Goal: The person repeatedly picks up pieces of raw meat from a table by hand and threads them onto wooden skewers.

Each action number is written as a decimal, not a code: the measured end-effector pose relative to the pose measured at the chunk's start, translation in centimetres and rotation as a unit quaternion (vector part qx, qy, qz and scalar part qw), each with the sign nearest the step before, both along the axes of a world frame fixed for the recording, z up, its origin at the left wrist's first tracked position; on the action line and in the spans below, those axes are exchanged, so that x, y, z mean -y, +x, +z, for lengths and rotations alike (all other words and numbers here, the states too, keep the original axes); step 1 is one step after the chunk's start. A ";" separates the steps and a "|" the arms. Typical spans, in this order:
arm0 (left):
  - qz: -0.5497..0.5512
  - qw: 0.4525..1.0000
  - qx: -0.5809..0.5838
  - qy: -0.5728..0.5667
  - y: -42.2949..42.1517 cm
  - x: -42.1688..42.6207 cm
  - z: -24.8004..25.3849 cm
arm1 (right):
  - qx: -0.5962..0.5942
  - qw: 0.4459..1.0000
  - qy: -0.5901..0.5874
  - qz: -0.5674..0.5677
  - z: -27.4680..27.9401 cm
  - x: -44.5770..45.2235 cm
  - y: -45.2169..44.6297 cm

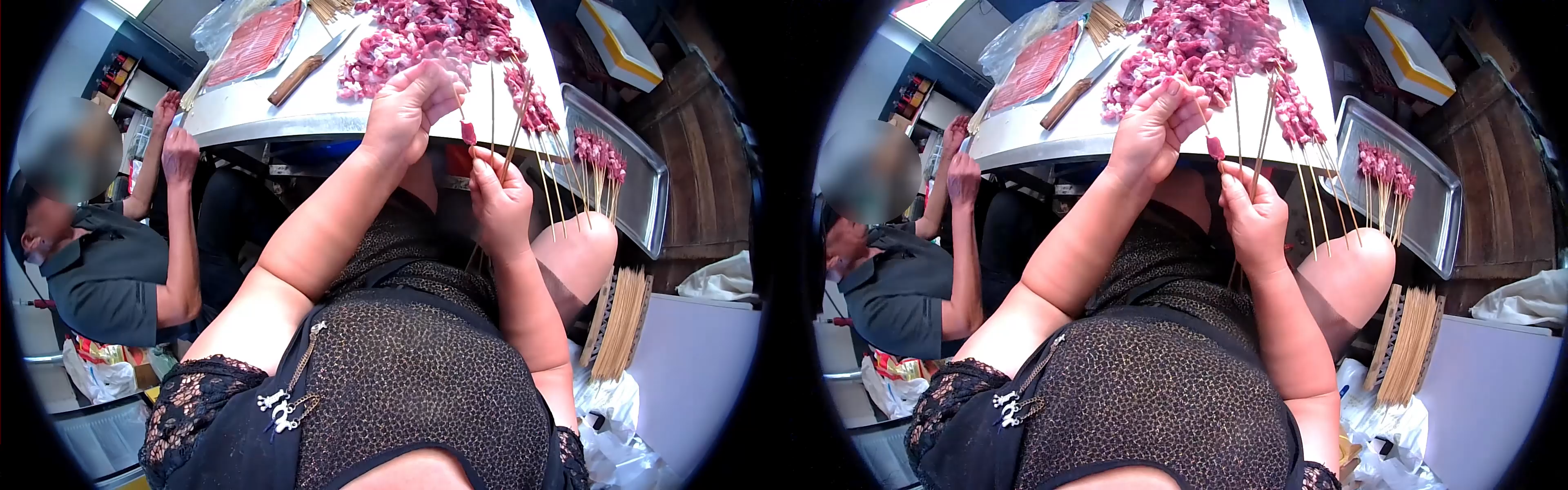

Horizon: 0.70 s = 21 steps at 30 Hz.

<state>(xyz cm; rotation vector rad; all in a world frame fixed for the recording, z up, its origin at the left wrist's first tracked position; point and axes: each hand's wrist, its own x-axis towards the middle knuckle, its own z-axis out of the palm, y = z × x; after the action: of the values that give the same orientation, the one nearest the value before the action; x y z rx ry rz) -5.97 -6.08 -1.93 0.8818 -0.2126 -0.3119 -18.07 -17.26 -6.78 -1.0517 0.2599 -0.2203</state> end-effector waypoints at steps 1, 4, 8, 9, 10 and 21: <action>0.002 1.000 -0.031 0.001 0.1 0.0 0.2 | 0.015 1.000 -0.014 -0.011 -0.2 -0.1 -0.1; -0.025 0.999 -0.034 -0.005 0.4 -0.6 0.7 | 0.045 0.995 -0.094 -0.011 -0.6 0.5 -0.3; -0.096 0.995 -0.035 0.015 0.8 -2.1 1.8 | 0.050 0.985 -0.164 -0.004 -0.4 1.2 -0.7; -0.133 0.990 -0.055 0.001 0.9 -2.3 2.0 | 0.050 0.985 -0.164 -0.003 -0.2 1.3 -0.9; -0.139 0.989 -0.055 0.002 0.9 -2.3 2.2 | 0.036 0.984 -0.173 -0.002 0.0 1.3 -1.0; -0.042 0.999 -0.032 0.006 0.4 -1.7 2.0 | 0.037 0.984 -0.173 -0.009 -0.5 0.5 -1.2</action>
<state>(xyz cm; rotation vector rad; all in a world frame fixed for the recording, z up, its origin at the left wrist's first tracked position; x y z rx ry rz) -5.58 -4.34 0.08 0.8753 -0.1890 -0.4189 -19.24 -17.78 -7.32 -1.3818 0.1661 -0.3278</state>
